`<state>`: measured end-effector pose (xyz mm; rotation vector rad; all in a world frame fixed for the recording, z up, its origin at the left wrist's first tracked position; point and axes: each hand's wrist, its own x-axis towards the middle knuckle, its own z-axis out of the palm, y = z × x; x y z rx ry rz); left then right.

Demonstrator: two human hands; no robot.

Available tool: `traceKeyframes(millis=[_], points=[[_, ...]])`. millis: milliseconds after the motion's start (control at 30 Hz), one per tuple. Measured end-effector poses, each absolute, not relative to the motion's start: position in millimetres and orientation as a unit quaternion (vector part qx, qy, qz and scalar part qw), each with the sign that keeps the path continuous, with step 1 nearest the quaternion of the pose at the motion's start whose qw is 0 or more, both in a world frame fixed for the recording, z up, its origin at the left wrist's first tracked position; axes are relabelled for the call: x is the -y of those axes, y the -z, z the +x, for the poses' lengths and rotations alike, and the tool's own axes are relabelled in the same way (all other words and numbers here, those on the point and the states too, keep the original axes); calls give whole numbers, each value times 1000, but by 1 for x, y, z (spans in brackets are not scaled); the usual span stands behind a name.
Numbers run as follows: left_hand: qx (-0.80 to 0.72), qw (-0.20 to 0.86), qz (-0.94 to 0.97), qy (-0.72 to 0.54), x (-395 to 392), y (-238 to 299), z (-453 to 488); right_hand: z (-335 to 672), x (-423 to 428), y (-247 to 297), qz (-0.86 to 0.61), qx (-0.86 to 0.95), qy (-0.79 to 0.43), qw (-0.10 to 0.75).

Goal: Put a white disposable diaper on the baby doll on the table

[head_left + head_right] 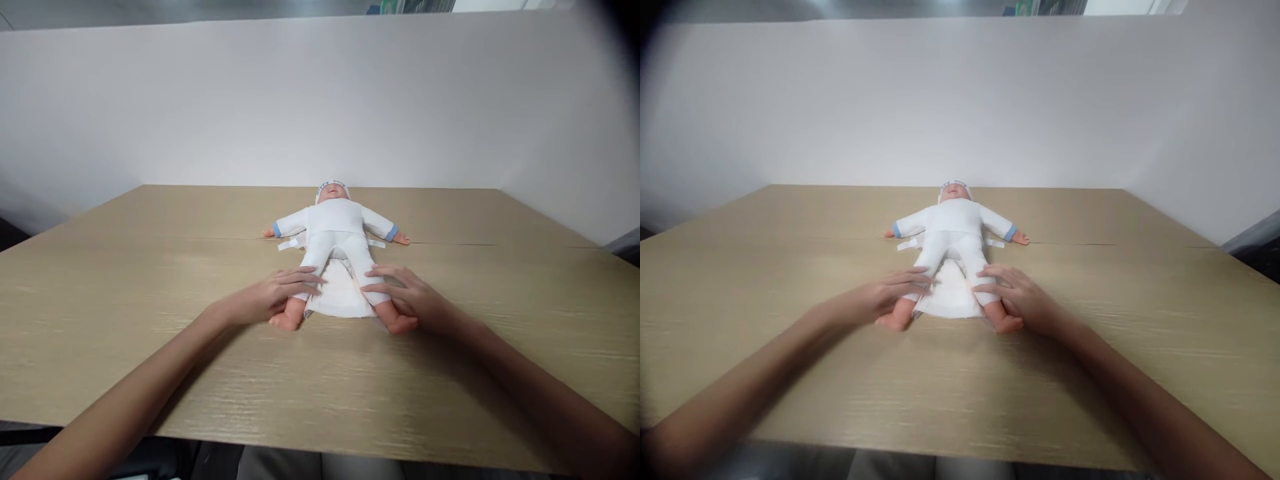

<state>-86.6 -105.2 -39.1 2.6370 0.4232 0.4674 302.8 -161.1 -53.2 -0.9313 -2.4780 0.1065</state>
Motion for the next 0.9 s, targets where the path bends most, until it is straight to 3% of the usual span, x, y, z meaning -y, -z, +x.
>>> traceKeyframes(millis=[233,567,767,900], points=[[-208,253,928,-177,121,18,-75,304,161,36,-364,881,-166,253],[-368,21,919,-143,153,29,-31,244,203,42,-464,861,80,190],[-386,95,887,-233,134,14,-32,239,182,30,-498,839,77,203],[-394,133,851,-320,105,-8,-25,249,145,10,-483,822,-37,301]])
